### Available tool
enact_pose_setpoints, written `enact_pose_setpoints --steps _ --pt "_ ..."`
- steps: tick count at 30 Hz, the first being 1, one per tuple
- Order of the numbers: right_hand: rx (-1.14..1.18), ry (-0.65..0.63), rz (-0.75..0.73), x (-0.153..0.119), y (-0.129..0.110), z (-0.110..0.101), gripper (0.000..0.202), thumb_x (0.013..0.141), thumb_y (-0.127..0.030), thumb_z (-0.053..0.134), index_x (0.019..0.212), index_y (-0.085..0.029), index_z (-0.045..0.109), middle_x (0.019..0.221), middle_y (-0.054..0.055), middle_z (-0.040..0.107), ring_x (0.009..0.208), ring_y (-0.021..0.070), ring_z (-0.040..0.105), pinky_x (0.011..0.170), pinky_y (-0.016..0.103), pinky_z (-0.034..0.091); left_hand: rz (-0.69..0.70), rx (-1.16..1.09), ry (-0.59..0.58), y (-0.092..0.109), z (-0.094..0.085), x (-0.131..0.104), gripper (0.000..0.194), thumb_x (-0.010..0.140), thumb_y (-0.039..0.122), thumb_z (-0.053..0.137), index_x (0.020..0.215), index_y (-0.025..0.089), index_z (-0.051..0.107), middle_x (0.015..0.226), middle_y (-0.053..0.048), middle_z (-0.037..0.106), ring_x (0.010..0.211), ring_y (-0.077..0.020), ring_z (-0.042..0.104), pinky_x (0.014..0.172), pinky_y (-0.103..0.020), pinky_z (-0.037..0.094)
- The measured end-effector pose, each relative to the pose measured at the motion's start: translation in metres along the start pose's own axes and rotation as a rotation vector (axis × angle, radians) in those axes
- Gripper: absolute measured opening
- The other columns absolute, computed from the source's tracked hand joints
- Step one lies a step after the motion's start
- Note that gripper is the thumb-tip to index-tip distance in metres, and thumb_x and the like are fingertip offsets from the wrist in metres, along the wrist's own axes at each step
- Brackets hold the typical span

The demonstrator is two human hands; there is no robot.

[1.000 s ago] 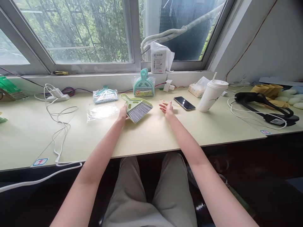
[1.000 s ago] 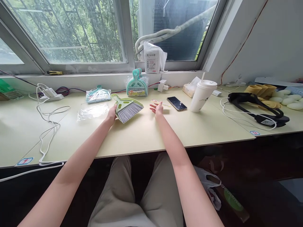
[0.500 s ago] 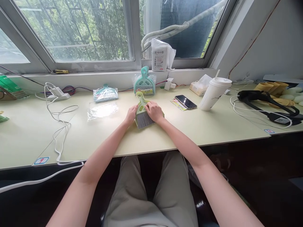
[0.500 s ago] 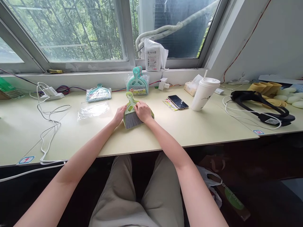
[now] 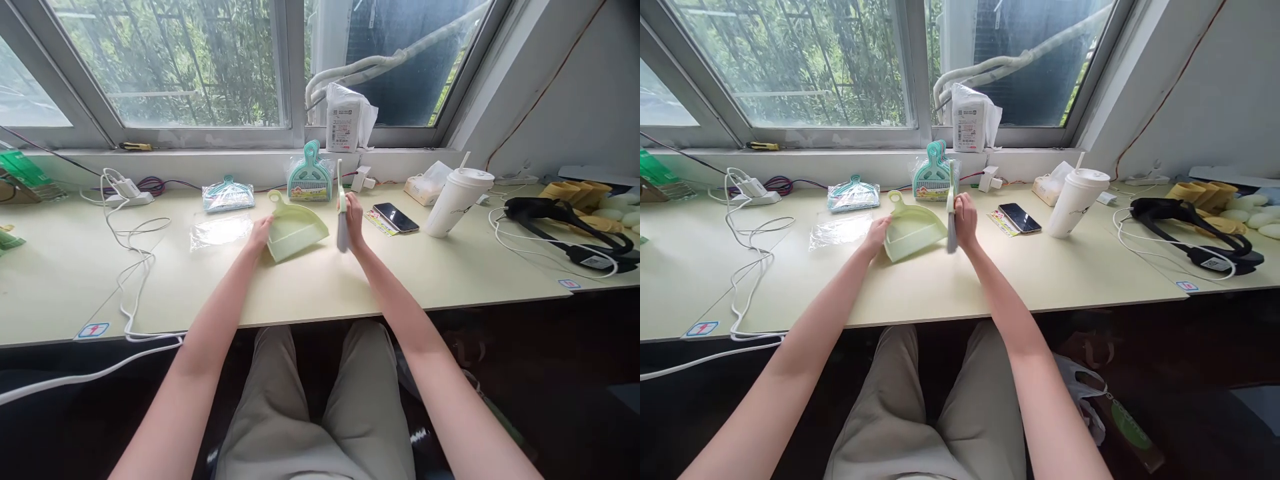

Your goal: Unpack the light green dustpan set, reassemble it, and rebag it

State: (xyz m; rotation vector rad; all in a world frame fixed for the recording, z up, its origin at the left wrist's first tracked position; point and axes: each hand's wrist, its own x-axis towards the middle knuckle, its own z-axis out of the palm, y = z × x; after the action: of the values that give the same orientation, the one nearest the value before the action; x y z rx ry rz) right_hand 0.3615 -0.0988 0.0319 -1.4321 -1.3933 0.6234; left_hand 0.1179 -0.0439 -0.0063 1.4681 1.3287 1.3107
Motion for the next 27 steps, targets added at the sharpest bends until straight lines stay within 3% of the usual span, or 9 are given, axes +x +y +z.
enact_pose_setpoints --steps 1,3,7,11,15,21,24,27 --pt "-0.174 0.091 -0.130 0.003 0.004 -0.008 0.037 0.104 -0.036 0.021 0.099 -0.024 0.055 0.112 0.009 0.058 0.110 0.0252 0.055 0.085 0.033 0.046 -0.001 0.031 0.008 -0.002 -0.009 0.003 0.036 0.086 0.049 0.059 0.075 0.015 0.067 0.069 -0.004 0.064 0.081 -0.0212 0.060 0.075 -0.030 0.045" --pt "-0.529 0.121 -0.300 0.009 0.018 -0.021 0.032 0.102 -0.032 0.028 0.099 -0.020 0.057 0.116 0.014 0.058 0.110 0.0283 0.055 0.087 0.036 0.044 -0.007 0.180 0.015 -0.005 -0.025 0.007 0.035 0.087 0.045 0.057 0.069 0.017 0.066 0.066 -0.005 0.062 0.081 -0.0224 0.060 0.075 -0.030 0.044" --pt "-0.838 0.048 -0.290 0.021 0.053 -0.029 0.033 0.101 -0.030 0.032 0.101 -0.015 0.061 0.115 0.018 0.061 0.105 0.0304 0.056 0.085 0.039 0.043 -0.002 0.609 0.045 -0.008 -0.037 0.008 0.031 0.087 0.037 0.055 0.061 0.020 0.063 0.065 -0.008 0.063 0.084 -0.0267 0.062 0.075 -0.032 0.042" --pt "-0.906 -0.051 -0.227 0.026 0.070 -0.025 0.032 0.100 -0.032 0.039 0.101 -0.014 0.065 0.115 0.020 0.063 0.110 0.0321 0.056 0.091 0.042 0.042 0.037 0.758 0.062 -0.012 -0.034 0.008 0.026 0.088 0.036 0.052 0.075 0.021 0.068 0.087 -0.013 0.072 0.096 -0.0306 0.064 0.082 -0.036 0.044" --pt "-0.911 -0.075 -0.190 0.025 0.067 -0.021 0.027 0.097 -0.030 0.045 0.102 -0.015 0.067 0.115 0.019 0.066 0.112 0.0320 0.057 0.091 0.043 0.042 0.056 0.759 0.101 -0.014 -0.033 0.009 0.026 0.091 0.036 0.049 0.085 0.021 0.069 0.101 -0.015 0.072 0.106 -0.0333 0.062 0.090 -0.041 0.045" --pt "-0.890 -0.030 -0.058 0.021 0.053 -0.016 0.032 0.083 -0.038 0.065 0.108 -0.018 0.066 0.109 0.015 0.071 0.109 0.0314 0.061 0.093 0.042 0.040 0.051 0.778 0.077 -0.011 -0.031 0.005 0.019 0.088 0.034 0.055 0.082 0.021 0.068 0.098 -0.016 0.071 0.106 -0.0348 0.063 0.092 -0.042 0.045" --pt "-0.836 -0.072 0.002 0.020 0.049 -0.015 0.042 0.075 -0.033 0.070 0.115 -0.022 0.062 0.108 0.010 0.073 0.107 0.0295 0.063 0.092 0.040 0.040 0.053 0.828 0.037 -0.010 -0.028 0.004 0.022 0.086 0.037 0.056 0.075 0.021 0.066 0.095 -0.016 0.071 0.098 -0.0345 0.065 0.086 -0.042 0.047" --pt "-0.814 -0.098 0.051 0.020 0.048 -0.015 0.039 0.073 -0.025 0.068 0.112 -0.022 0.060 0.104 0.010 0.074 0.103 0.0286 0.065 0.091 0.040 0.038 0.076 0.857 0.020 -0.010 -0.027 0.003 0.030 0.083 0.042 0.059 0.061 0.022 0.060 0.079 -0.014 0.069 0.090 -0.0332 0.065 0.081 -0.040 0.047"
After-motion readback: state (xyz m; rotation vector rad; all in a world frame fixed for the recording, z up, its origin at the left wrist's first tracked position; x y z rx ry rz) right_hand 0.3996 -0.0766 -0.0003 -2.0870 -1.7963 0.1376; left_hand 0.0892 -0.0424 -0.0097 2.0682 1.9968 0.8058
